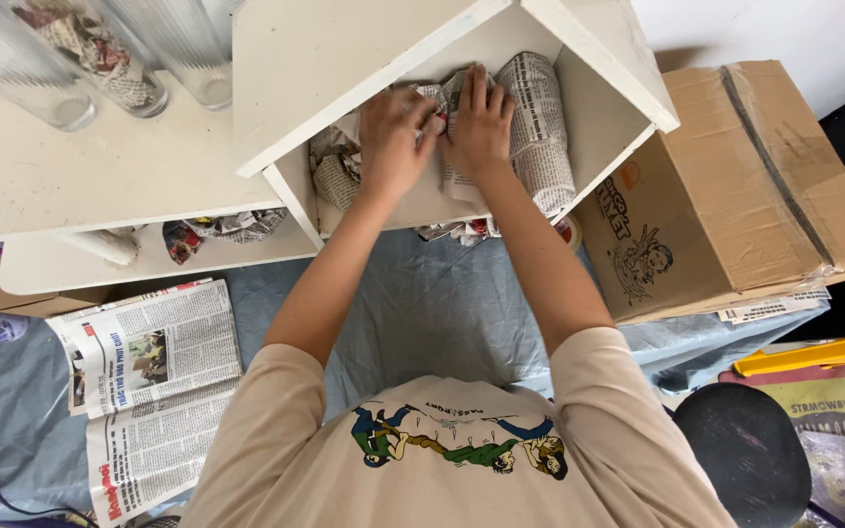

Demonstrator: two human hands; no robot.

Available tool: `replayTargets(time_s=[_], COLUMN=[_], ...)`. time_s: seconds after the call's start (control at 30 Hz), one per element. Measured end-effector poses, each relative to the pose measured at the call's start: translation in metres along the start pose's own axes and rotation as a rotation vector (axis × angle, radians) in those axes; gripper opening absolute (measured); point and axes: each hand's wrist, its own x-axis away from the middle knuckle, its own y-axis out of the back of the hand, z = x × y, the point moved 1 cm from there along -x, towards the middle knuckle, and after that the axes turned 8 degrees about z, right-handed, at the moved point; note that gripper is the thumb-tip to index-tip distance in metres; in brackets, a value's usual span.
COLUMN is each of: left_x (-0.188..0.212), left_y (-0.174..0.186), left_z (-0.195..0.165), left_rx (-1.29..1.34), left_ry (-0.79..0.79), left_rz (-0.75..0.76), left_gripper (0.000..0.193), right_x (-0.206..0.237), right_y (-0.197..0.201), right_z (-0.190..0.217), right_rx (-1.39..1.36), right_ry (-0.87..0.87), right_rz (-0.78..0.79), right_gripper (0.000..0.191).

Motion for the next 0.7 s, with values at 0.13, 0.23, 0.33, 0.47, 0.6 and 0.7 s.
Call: replayTargets(time_s=[0.13,0.23,0.33,0.47,0.6,0.7], left_x=[-0.019,-0.028,-0.035,-0.038,-0.037,-0.037], left_y=[0.008,-0.004,-0.03,-0.044,-0.033,-0.014], left_z=[0.049,0.07,0.072,0.068,0.062,0.054], left_rx=[0.193,0.168,0.103,0.11,-0.134,-0.015], left_ry=[0.565,0.446,0.464,0.66,0.371,0.51], left_rz=[0.3,0.195,0.167,0.176,0.337,0.532], left_gripper=[0.036,0.035,0.03,0.026,0.038,0.037], right_x=[0.013,0.012,0.002,-0.008,0.004,0.015], right_y=[0.028,0.021,-0.008,-0.04,-0.043,-0.024], right_z=[0.01,0.021,0.023,0.016,0.015,0.018], right_rx=[0.053,0.154,0.125,0.153,0.028,0.118], right_ry=[0.084,0.252,0.347,0.376,0.404,0.409], right_rz=[0.09,-0.055,-0.092,-0.234,-0.287,-0.207], right_gripper=[0.102,0.089,0.072,0.051,0.062,0.076])
